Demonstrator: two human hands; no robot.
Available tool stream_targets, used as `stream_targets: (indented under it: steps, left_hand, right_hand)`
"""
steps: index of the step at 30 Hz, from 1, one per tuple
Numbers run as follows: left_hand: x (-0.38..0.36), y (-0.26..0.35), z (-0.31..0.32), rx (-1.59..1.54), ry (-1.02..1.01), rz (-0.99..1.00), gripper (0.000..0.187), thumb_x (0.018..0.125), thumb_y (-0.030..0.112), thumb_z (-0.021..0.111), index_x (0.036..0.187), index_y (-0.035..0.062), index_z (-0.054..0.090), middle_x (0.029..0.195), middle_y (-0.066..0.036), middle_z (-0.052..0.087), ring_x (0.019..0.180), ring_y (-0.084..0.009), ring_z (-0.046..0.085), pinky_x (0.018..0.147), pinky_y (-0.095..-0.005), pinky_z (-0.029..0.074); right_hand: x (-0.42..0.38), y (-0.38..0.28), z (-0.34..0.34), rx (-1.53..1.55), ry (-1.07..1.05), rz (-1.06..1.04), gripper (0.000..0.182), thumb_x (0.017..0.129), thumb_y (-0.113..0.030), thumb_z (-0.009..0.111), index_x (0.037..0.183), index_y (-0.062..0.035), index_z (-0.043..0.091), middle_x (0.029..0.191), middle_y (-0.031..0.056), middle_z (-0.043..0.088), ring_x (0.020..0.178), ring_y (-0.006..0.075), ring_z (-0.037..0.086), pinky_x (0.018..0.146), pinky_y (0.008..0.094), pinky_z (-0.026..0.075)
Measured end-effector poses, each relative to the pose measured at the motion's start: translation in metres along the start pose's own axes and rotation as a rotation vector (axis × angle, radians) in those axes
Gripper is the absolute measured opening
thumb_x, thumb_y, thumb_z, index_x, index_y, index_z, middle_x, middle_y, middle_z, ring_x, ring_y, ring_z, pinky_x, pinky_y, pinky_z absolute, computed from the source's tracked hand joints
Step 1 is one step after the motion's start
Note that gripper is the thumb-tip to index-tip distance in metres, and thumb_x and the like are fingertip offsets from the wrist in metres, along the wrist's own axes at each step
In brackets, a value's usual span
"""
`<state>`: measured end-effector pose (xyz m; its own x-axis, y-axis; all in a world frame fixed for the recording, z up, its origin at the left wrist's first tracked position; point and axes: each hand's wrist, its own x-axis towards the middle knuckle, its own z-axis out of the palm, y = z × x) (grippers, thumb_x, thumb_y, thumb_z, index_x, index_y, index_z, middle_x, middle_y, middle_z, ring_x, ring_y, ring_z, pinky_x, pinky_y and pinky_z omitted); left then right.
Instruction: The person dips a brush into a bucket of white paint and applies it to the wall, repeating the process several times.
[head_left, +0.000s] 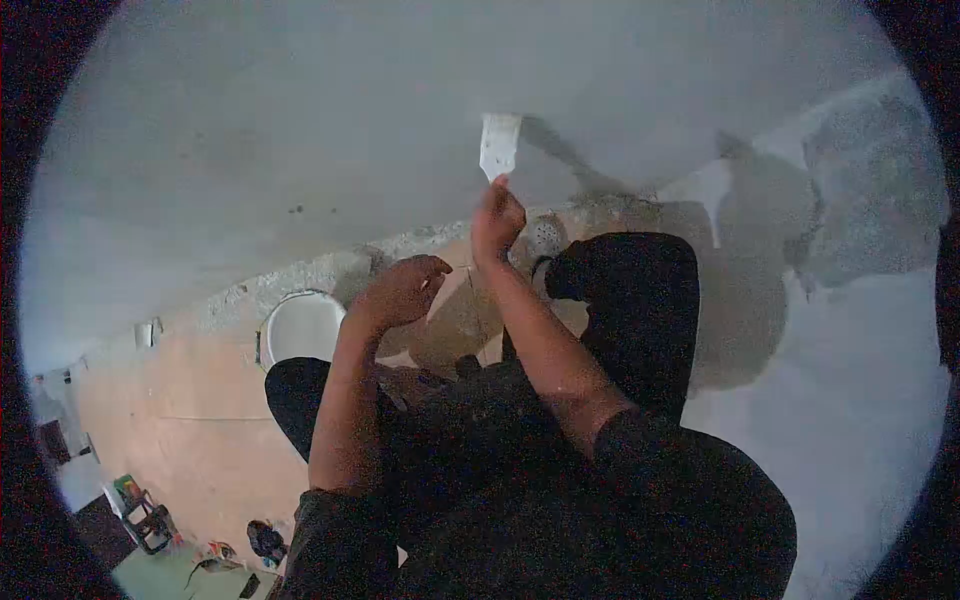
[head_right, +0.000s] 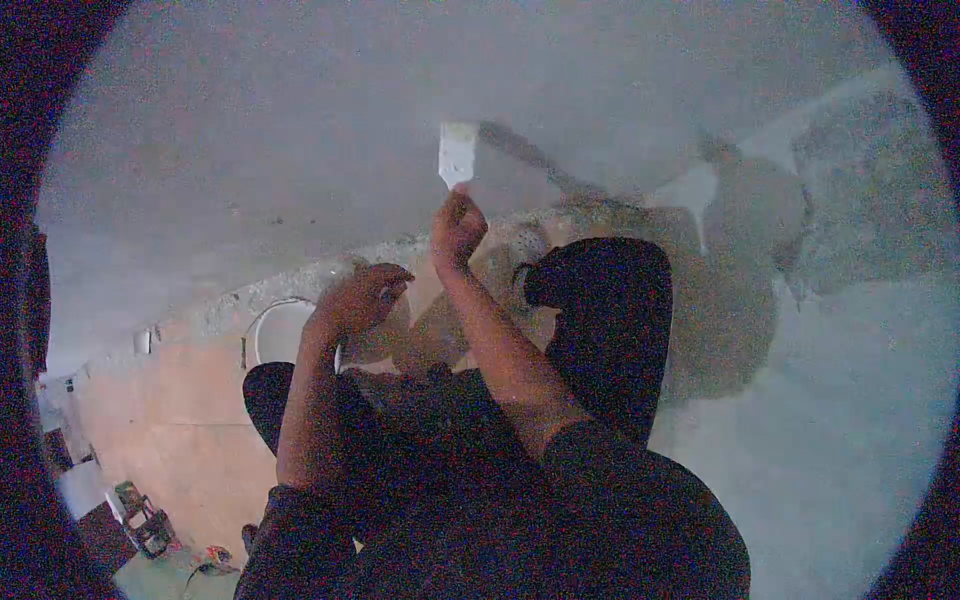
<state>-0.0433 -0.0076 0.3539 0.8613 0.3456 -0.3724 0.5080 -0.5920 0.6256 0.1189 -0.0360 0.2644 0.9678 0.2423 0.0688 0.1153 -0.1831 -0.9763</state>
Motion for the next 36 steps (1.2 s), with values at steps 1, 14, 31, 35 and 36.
stream_targets:
  steps: [1, 14, 31, 35, 36]
  left_hand:
    - [0.000, -0.002, 0.007, -0.005, 0.028, 0.025, 0.027, 0.092, 0.019, 0.045, 0.113, 0.0069, 0.057, 0.116, -0.015, 0.057, 0.107, -0.0338, 0.054, 0.094, -0.0432, 0.041]
    - [-0.012, 0.044, 0.008, -0.289, 0.008, 0.245, 0.023, 0.081, 0.009, 0.054, 0.102, 0.0022, 0.060, 0.103, -0.018, 0.061, 0.097, -0.0327, 0.059, 0.085, -0.0408, 0.046]
    - [-0.034, 0.060, 0.011, -0.109, -0.421, 0.304, 0.024, 0.072, 0.012, 0.060, 0.095, 0.0087, 0.066, 0.090, -0.013, 0.066, 0.087, -0.0320, 0.063, 0.080, -0.0422, 0.050]
    - [-0.029, 0.041, -0.007, 0.004, -0.271, 0.189, 0.022, 0.071, 0.012, 0.064, 0.092, 0.0065, 0.067, 0.086, -0.014, 0.066, 0.082, -0.0302, 0.064, 0.079, -0.0413, 0.050]
    - [-0.027, 0.036, -0.005, 0.008, -0.266, 0.187, 0.022, 0.071, 0.012, 0.064, 0.092, 0.0065, 0.067, 0.086, -0.014, 0.066, 0.082, -0.0302, 0.064, 0.079, -0.0413, 0.050]
  right_hand:
    - [0.002, -0.004, -0.003, 0.000, 0.001, 0.000, 0.061, 0.093, -0.048, 0.040, 0.063, 0.0036, 0.053, 0.055, 0.0175, 0.051, 0.049, 0.0306, 0.043, 0.053, 0.0447, 0.035]
    - [0.033, 0.104, 0.032, 0.113, -0.361, 0.163, 0.055, 0.093, -0.043, 0.043, 0.056, -0.0025, 0.049, 0.049, 0.0061, 0.045, 0.050, 0.0210, 0.048, 0.051, 0.0397, 0.035]
    - [0.023, 0.144, 0.037, -0.050, -0.258, 0.668, 0.059, 0.093, -0.051, 0.041, 0.054, -0.0080, 0.050, 0.047, 0.0029, 0.045, 0.040, 0.0190, 0.046, 0.041, 0.0359, 0.031]
    - [0.042, 0.235, 0.039, -0.232, -0.532, 0.379, 0.063, 0.093, -0.054, 0.037, 0.055, -0.0054, 0.051, 0.049, 0.0055, 0.046, 0.043, 0.0216, 0.049, 0.044, 0.0374, 0.036]
    - [0.040, 0.218, 0.028, -0.401, -0.563, 0.335, 0.061, 0.092, -0.055, 0.037, 0.065, -0.0034, 0.054, 0.050, 0.0066, 0.048, 0.046, 0.0226, 0.051, 0.047, 0.0381, 0.039]
